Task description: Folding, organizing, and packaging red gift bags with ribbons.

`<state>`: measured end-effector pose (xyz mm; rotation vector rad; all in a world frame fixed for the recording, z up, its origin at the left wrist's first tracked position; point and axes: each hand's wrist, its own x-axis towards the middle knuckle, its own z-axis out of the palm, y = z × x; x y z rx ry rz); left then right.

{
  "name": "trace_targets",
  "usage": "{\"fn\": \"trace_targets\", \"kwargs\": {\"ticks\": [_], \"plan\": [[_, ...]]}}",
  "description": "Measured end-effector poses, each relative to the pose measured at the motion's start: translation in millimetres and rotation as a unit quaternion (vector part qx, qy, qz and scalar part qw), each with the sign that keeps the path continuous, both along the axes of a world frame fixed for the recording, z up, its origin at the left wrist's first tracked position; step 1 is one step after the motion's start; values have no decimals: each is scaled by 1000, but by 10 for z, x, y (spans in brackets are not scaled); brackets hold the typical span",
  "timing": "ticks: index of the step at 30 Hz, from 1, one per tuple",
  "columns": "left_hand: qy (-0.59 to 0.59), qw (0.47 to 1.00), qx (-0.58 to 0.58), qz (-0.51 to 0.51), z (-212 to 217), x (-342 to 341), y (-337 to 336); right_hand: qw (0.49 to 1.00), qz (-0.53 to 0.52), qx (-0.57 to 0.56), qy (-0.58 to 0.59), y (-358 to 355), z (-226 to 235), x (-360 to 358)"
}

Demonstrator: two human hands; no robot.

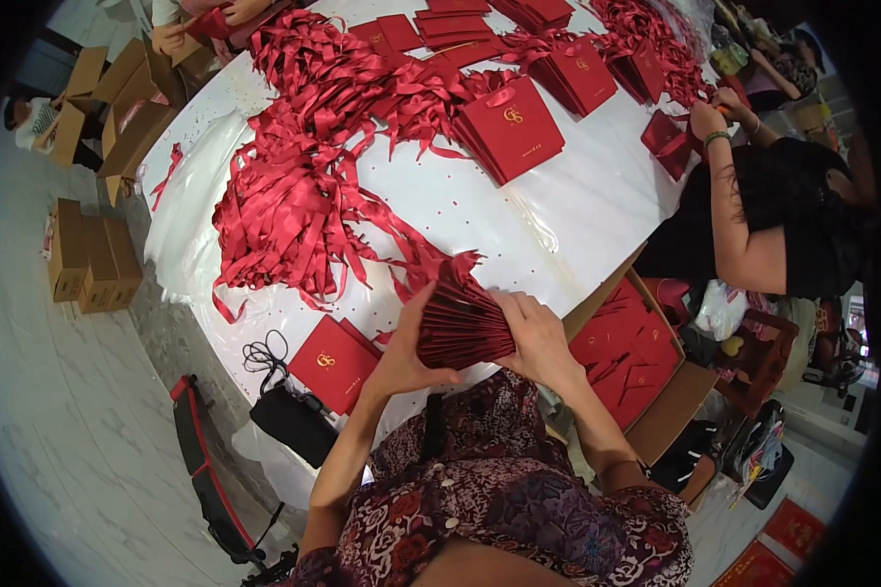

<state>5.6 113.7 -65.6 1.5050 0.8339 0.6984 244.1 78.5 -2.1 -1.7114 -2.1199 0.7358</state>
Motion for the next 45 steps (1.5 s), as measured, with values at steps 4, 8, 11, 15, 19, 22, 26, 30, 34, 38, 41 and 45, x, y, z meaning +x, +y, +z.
{"fn": "trace_targets", "kwargs": {"ticks": [4, 8, 11, 15, 19, 22, 26, 30, 34, 38, 41, 45], "plan": [[36, 997, 25, -68, 108, -73, 1, 1000, -8, 0, 1, -5, 10, 9], [105, 986, 113, -59, 54, -52, -22, 1000, 1, -4, -9, 5, 27, -21], [128, 981, 143, -26, -22, 117, -78, 997, 30, 35, -58, 24, -1, -78], [140, 978, 151, -18, -9, 177, -87, 998, 32, -2, -63, 28, 27, -61], [169, 974, 144, -43, 14, 150, -101, 998, 49, -3, -36, -18, 85, -59], [159, 974, 162, 9, -65, 222, -229, 999, 45, 0, -7, -18, 77, -89], [187, 938, 251, 147, -146, 285, -471, 1000, 29, -2, 2, -49, -10, -81], [189, 905, 308, 223, -176, 220, -740, 999, 29, -24, 13, -59, 30, -54], [175, 895, 348, 220, -335, 208, -902, 998, 52, -15, 15, -32, 131, -45], [145, 895, 358, 223, -395, 209, -939, 996, 71, -44, 34, -4, 104, 31], [143, 900, 351, 214, -406, 180, -944, 996, 76, -21, 40, -18, 62, 43], [137, 911, 338, 194, -415, 126, -975, 996, 70, -36, 42, 3, 83, 38]]}}
